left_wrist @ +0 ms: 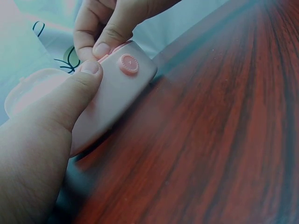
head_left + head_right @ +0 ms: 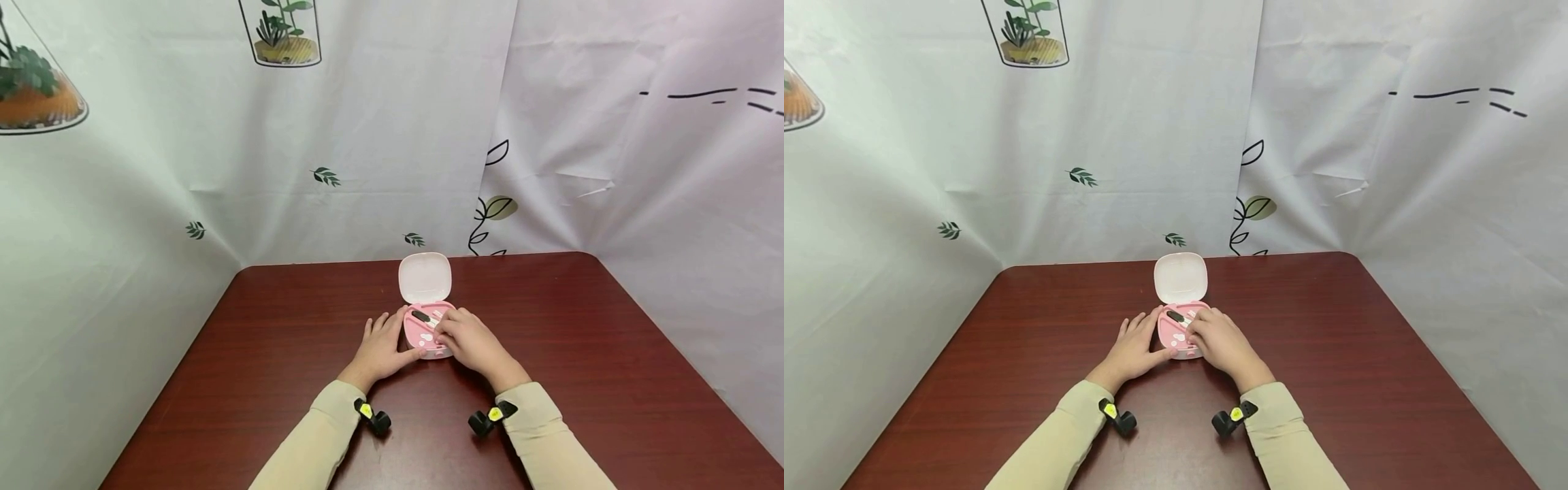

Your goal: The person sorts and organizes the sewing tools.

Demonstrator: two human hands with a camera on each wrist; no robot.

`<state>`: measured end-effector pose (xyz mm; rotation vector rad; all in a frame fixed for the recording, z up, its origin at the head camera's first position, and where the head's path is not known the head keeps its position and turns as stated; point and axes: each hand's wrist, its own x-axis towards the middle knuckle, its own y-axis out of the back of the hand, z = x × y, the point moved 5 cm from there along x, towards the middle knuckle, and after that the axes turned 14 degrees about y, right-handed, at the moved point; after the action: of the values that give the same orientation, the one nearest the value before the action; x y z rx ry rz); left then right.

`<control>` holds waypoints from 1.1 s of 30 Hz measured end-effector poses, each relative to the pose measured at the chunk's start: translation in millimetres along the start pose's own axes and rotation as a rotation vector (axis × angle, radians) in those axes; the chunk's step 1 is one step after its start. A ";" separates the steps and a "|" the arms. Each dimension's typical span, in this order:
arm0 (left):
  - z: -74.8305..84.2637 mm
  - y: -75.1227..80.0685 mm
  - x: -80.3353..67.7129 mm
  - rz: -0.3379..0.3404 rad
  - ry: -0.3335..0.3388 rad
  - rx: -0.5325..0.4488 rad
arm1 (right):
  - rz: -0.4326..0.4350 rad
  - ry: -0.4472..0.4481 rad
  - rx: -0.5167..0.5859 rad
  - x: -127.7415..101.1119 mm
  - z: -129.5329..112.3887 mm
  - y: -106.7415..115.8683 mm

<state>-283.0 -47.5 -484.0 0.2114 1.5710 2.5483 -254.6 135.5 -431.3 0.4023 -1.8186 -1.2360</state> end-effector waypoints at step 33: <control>15.9 0.8 24.9 -0.005 0.039 -1.044 | 0.627 -0.584 1.076 -7.0 59.9 -42.0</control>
<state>-304.4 -29.2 -475.1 0.0269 0.0948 2.9635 -307.0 156.2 -478.5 -0.0081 -2.7239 0.1735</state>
